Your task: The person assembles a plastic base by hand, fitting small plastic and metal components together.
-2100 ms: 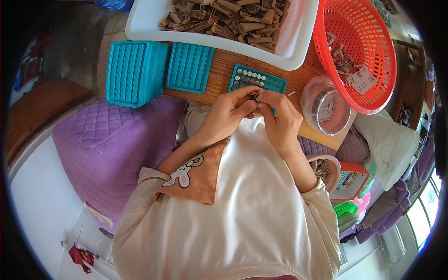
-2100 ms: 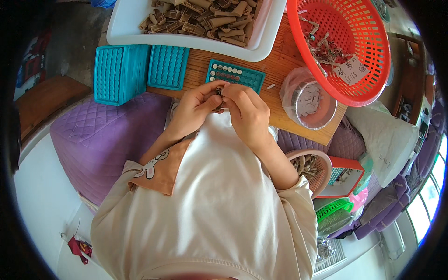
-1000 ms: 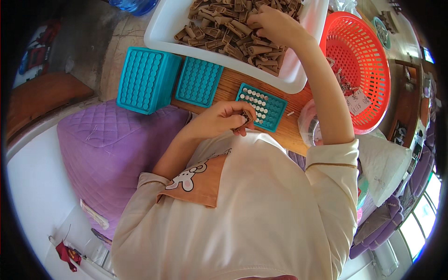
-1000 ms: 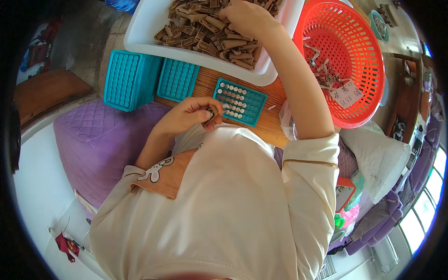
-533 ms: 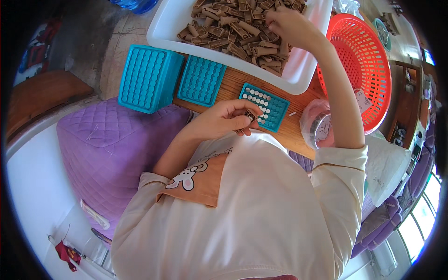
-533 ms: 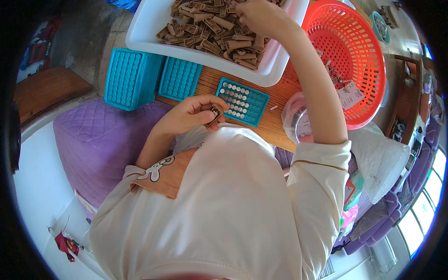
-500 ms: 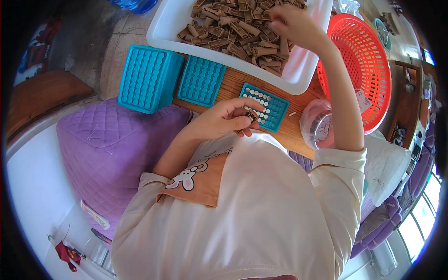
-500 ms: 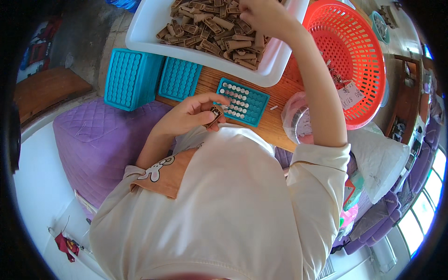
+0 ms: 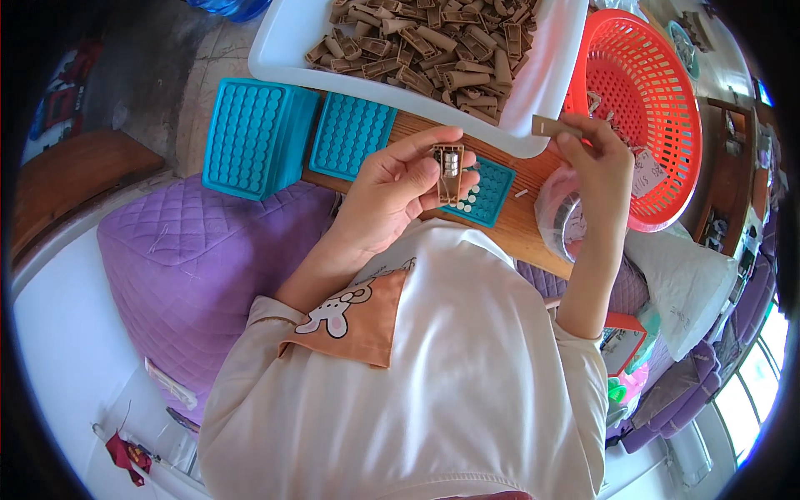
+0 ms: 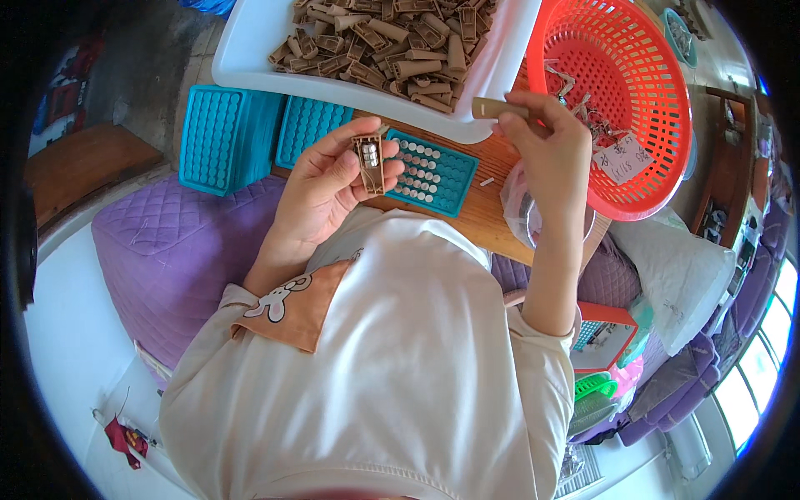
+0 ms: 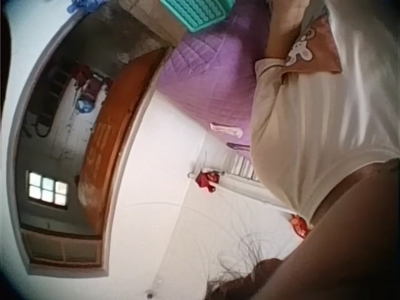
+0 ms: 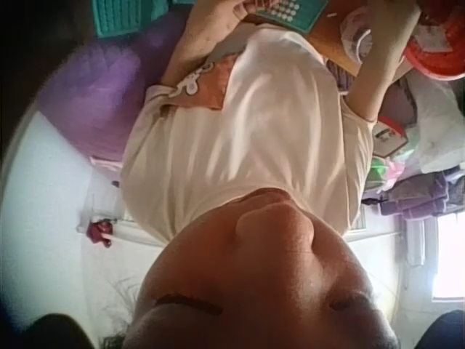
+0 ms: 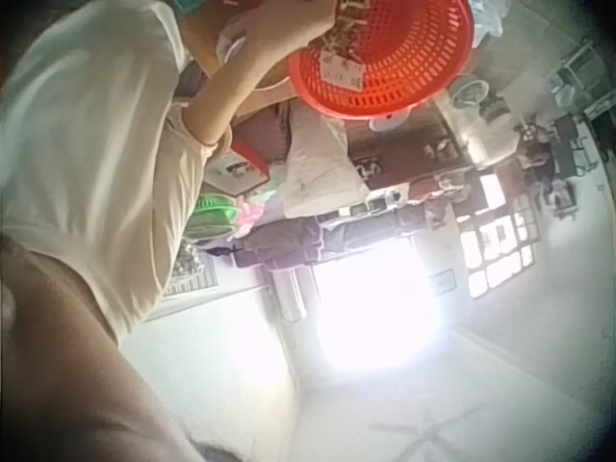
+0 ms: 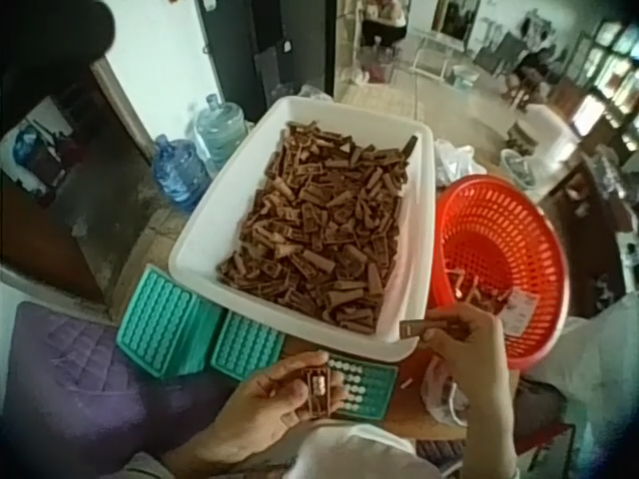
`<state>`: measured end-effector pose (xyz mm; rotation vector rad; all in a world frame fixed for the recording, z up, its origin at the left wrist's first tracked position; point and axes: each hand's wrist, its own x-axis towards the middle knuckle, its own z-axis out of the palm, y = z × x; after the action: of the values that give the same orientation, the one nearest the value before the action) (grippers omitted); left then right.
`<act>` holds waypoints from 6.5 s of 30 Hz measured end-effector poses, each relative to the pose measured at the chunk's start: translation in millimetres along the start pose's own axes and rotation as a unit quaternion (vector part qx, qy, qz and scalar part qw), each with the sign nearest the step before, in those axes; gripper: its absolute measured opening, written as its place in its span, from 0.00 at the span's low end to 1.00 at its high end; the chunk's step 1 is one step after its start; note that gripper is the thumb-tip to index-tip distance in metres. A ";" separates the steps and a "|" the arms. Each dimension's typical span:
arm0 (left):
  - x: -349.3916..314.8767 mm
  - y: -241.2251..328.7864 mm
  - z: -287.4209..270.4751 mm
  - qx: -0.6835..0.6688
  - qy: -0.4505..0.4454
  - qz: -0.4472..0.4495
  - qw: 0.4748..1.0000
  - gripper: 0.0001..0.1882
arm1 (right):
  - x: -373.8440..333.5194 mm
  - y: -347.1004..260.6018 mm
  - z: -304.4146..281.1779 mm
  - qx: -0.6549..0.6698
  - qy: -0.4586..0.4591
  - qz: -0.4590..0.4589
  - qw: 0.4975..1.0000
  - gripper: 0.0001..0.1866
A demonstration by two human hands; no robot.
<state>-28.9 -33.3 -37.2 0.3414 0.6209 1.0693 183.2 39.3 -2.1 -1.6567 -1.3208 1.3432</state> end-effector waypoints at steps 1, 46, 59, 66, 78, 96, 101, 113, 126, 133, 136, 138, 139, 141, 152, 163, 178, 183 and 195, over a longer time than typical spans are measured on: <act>0.9 -1.4 0.5 -0.005 -0.014 0.023 1.000 0.18 | -8.6 0.0 1.4 -0.108 0.047 -0.010 0.993 0.11; 13.5 -37.4 24.0 0.351 0.021 0.373 0.859 0.14 | -65.6 25.8 80.9 0.022 -0.069 -0.165 0.984 0.13; 1.5 -14.4 -3.8 0.297 0.035 0.225 0.927 0.27 | -60.3 65.7 -74.0 -0.300 -0.052 0.038 0.952 0.08; 4.0 -17.5 7.8 0.179 0.009 0.129 0.975 0.23 | -37.6 121.4 -67.6 -0.452 0.029 -0.059 0.889 0.10; 10.3 -10.0 2.6 -0.333 -0.024 -0.118 0.935 0.17 | -56.1 99.0 -69.0 -0.359 0.098 -0.048 0.927 0.07; 4.2 -19.4 1.6 -0.032 -0.049 -0.108 0.992 0.22 | -48.1 23.6 34.2 -0.018 0.002 -0.310 0.951 0.15; 3.0 -16.4 -3.4 0.021 -0.053 -0.089 0.994 0.24 | -45.9 23.8 37.5 -0.045 -0.036 -0.348 0.936 0.15; 6.8 -11.7 -8.8 0.065 -0.087 -0.132 0.985 0.23 | -46.7 11.0 26.4 -0.112 -0.080 -0.325 0.936 0.10; 6.9 -7.3 -2.5 0.088 -0.087 -0.140 0.982 0.21 | -52.4 4.5 28.4 -0.127 -0.054 -0.303 0.943 0.10; 7.6 -5.7 5.8 0.174 -0.036 -0.122 0.977 0.20 | -45.7 15.8 33.5 -0.130 -0.054 -0.302 0.943 0.08; 8.8 -4.5 8.9 0.208 -0.020 -0.126 0.970 0.19 | -43.2 14.4 33.0 -0.139 -0.064 -0.295 0.943 0.07; 9.4 -3.5 13.4 0.213 -0.021 -0.123 0.969 0.19 | -42.7 14.7 33.0 -0.136 -0.063 -0.288 0.946 0.07; 9.5 -3.2 16.1 0.238 -0.012 -0.120 0.964 0.18 | -41.7 14.8 31.7 -0.145 -0.070 -0.296 0.942 0.06; 9.6 -6.6 13.2 0.256 -0.027 -0.104 0.961 0.24 | -41.3 16.0 29.6 -0.155 -0.078 -0.304 0.937 0.05; 11.3 -7.7 14.1 0.323 -0.038 -0.124 0.938 0.20 | -41.8 22.4 30.1 -0.078 -0.069 -0.220 0.970 0.06; 13.7 -10.2 21.7 0.257 -0.005 -0.122 0.959 0.15 | -37.5 20.4 24.3 -0.137 -0.090 -0.265 0.950 0.05; 14.7 -20.1 8.2 0.417 -0.034 0.014 0.908 0.19 | -35.7 20.9 18.3 -0.142 -0.094 -0.278 0.945 0.10; 12.1 -17.1 18.6 0.427 0.048 0.144 0.892 0.19 | -32.7 27.5 21.8 -0.091 -0.031 -0.305 0.948 0.16; 15.7 -1.3 25.7 0.664 -0.071 0.397 0.629 0.16 | -51.9 22.0 15.9 -0.144 -0.118 -0.287 0.940 0.16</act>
<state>-6.8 -19.0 -22.6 2.1639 1.0885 1.1833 175.9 -18.4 -9.5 -1.1496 -2.0289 1.0442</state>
